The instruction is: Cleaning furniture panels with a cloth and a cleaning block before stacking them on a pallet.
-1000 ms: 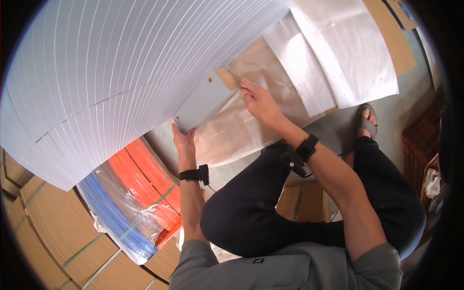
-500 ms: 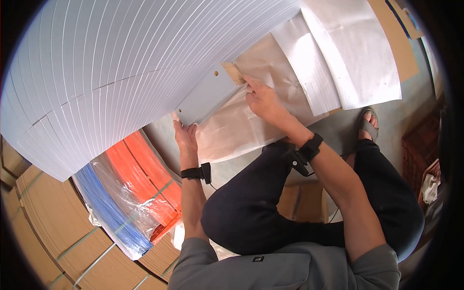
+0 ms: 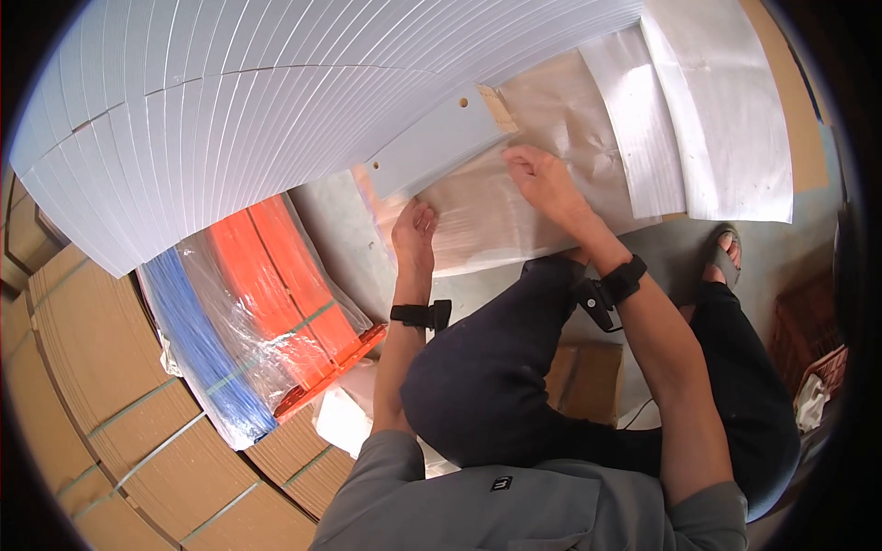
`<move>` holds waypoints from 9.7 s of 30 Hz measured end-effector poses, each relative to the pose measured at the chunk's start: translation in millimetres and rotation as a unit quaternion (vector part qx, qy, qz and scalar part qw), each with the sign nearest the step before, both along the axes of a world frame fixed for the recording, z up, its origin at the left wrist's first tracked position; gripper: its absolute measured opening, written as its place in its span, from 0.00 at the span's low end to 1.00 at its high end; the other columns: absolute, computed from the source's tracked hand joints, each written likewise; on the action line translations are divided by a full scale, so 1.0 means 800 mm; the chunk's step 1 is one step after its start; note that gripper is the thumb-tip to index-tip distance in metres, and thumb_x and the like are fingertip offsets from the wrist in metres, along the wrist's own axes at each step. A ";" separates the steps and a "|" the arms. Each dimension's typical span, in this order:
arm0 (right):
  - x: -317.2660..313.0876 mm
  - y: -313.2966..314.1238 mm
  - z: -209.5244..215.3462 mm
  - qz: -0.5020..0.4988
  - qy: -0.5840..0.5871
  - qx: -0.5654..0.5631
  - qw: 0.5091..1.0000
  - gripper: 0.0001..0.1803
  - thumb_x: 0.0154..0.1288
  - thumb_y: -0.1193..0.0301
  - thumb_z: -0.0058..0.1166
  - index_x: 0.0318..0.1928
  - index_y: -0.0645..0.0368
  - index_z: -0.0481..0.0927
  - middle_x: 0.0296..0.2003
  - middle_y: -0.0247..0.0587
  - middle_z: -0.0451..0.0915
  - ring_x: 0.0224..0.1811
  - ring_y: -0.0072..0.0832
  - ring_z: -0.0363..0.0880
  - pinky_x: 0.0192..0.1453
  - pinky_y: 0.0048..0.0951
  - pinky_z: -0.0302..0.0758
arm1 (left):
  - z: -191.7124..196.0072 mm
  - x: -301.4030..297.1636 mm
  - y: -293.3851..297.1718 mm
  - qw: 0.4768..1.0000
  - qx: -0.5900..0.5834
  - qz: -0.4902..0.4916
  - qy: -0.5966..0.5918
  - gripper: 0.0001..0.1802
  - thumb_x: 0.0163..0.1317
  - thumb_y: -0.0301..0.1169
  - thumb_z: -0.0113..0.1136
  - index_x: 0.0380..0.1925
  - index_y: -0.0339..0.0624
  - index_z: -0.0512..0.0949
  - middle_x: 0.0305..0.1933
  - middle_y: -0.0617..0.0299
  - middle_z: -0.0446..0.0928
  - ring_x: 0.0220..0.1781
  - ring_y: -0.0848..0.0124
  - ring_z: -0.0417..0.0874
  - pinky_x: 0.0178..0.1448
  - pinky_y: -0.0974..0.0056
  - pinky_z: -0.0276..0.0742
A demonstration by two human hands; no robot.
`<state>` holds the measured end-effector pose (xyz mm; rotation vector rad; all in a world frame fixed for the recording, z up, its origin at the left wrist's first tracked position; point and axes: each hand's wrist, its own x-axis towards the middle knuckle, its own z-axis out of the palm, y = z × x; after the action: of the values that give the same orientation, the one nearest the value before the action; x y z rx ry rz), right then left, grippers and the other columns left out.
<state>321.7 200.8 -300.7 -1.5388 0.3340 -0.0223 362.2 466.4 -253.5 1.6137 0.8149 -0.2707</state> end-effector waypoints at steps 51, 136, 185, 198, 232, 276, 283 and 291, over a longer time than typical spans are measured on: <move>0.062 -0.022 0.050 0.052 0.037 -0.081 0.995 0.47 0.70 0.42 0.53 0.68 0.76 0.65 0.64 0.69 0.72 0.68 0.57 0.71 0.71 0.42 0.69 | 0.024 0.110 0.026 0.995 -0.040 -0.088 -0.023 0.36 0.79 0.55 0.29 0.77 0.42 0.54 0.81 0.57 0.55 0.82 0.58 0.53 0.82 0.46 0.50; 0.043 -0.023 0.042 0.080 0.029 -0.003 0.996 0.49 0.75 0.41 0.40 0.76 0.74 0.50 0.74 0.65 0.57 0.80 0.48 0.52 0.81 0.38 0.51 | 0.034 0.096 0.032 0.986 -0.129 -0.106 -0.022 0.44 0.77 0.59 0.27 0.78 0.34 0.47 0.82 0.52 0.50 0.83 0.53 0.49 0.84 0.47 0.40; 0.034 -0.007 0.020 0.100 0.125 0.047 0.986 0.20 0.76 0.59 0.50 0.47 0.66 0.82 0.33 0.40 0.83 0.28 0.22 0.78 0.35 0.27 0.77 | -0.019 -0.024 -0.063 0.983 -0.127 -0.082 -0.101 0.23 0.75 0.34 0.48 0.66 0.35 0.69 0.45 0.54 0.81 0.42 0.69 0.83 0.48 0.63 0.83; 0.026 0.014 0.033 -0.060 0.200 0.304 0.930 0.19 0.75 0.66 0.49 0.56 0.68 0.76 0.40 0.42 0.82 0.32 0.22 0.77 0.43 0.31 0.85 | -0.018 -0.015 -0.079 0.951 -0.297 0.018 -0.084 0.34 0.72 0.32 0.51 0.75 0.35 0.54 0.59 0.52 0.74 0.52 0.64 0.79 0.59 0.57 0.80; 0.017 -0.045 0.033 -0.060 0.145 0.416 0.896 0.32 0.77 0.67 0.43 0.73 0.73 0.54 0.68 0.55 0.67 0.64 0.41 0.75 0.70 0.45 0.75 | -0.033 0.001 -0.047 0.905 -0.390 0.130 -0.112 0.39 0.65 0.21 0.52 0.76 0.41 0.51 0.61 0.56 0.70 0.54 0.63 0.77 0.64 0.53 0.76; -0.003 -0.151 0.158 0.038 0.212 0.085 0.973 0.44 0.78 0.43 0.40 0.76 0.68 0.54 0.73 0.54 0.64 0.76 0.43 0.63 0.77 0.42 0.64 | -0.024 -0.001 0.002 0.955 -0.087 0.006 -0.283 0.43 0.71 0.39 0.55 0.76 0.28 0.48 0.78 0.37 0.57 0.80 0.50 0.57 0.79 0.56 0.56; 0.086 -0.072 0.114 0.049 0.209 0.029 0.976 0.49 0.77 0.37 0.31 0.77 0.70 0.49 0.76 0.53 0.57 0.80 0.42 0.53 0.82 0.44 0.51 | -0.001 0.019 0.024 0.978 -0.089 -0.051 -0.183 0.51 0.69 0.57 0.54 0.76 0.28 0.50 0.69 0.36 0.69 0.68 0.48 0.75 0.70 0.55 0.69; 0.104 -0.035 0.089 0.099 0.233 0.039 0.967 0.48 0.77 0.36 0.27 0.76 0.68 0.55 0.76 0.49 0.58 0.80 0.40 0.52 0.82 0.45 0.48 | 0.010 0.041 0.038 0.981 -0.047 -0.145 -0.117 0.57 0.62 0.67 0.56 0.72 0.25 0.56 0.65 0.34 0.73 0.68 0.47 0.75 0.71 0.55 0.68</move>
<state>404.7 172.8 -229.3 -1.4822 0.5440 0.5107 394.7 496.9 -245.8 1.6360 0.3808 -0.3145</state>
